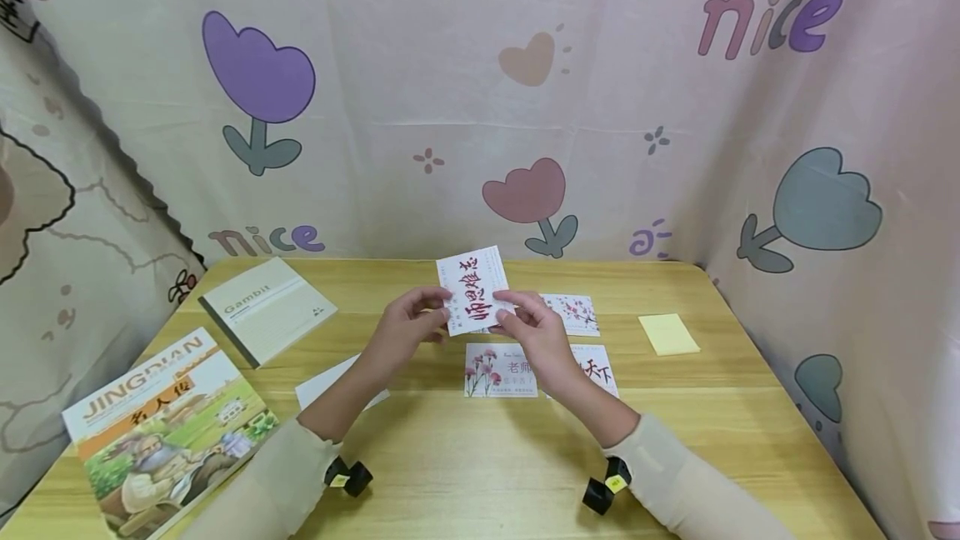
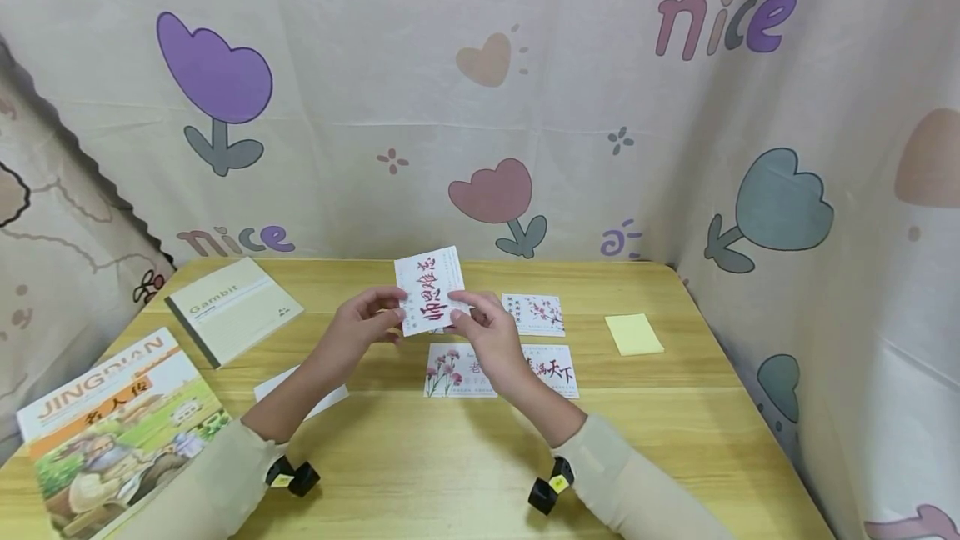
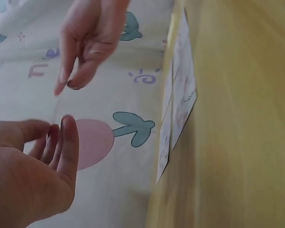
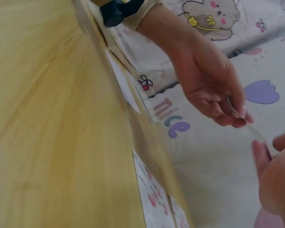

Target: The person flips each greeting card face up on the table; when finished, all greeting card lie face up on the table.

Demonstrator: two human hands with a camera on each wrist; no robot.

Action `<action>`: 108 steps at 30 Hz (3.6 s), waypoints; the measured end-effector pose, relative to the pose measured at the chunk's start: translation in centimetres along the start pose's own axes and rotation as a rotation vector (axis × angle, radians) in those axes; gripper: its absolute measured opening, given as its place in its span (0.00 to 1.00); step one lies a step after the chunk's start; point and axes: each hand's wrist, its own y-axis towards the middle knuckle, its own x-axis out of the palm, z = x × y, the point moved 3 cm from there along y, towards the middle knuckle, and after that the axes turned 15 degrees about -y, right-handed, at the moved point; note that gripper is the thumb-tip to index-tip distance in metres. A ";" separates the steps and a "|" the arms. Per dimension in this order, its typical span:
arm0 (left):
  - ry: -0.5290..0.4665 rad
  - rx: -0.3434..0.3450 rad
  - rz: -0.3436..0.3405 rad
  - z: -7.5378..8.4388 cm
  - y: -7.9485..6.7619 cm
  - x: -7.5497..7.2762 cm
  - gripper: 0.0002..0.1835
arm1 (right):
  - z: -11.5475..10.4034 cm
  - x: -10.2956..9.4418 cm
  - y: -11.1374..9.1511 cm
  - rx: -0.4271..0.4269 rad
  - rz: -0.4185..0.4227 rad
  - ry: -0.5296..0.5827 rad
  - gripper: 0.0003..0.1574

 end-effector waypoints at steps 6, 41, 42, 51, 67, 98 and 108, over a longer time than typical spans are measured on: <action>0.077 0.027 0.074 0.6 0.1 -0.8 0.14 | -0.2 -1.0 0.2 -0.115 -0.037 -0.202 0.18; 0.201 0.000 -0.054 0.5 -0.3 -3.4 0.20 | 0.7 -0.9 2.8 -0.012 -0.253 -0.362 0.22; 0.207 0.000 -0.046 0.5 -0.1 -3.7 0.21 | 0.8 -0.7 3.2 -0.010 -0.265 -0.354 0.22; 0.309 -0.018 -0.006 1.2 2.3 -7.8 0.21 | 1.8 1.9 7.7 0.021 -0.339 -0.314 0.24; 0.555 -0.133 0.049 -1.3 7.5 -14.0 0.17 | 4.8 7.4 13.7 -0.051 -0.375 -0.737 0.19; 0.814 -0.216 -0.038 -2.9 9.9 -12.5 0.14 | 7.2 6.2 15.3 -0.138 -0.354 -1.116 0.15; 0.819 -0.226 -0.049 -2.9 10.1 -12.7 0.14 | 7.4 5.8 15.4 -0.110 -0.356 -1.059 0.13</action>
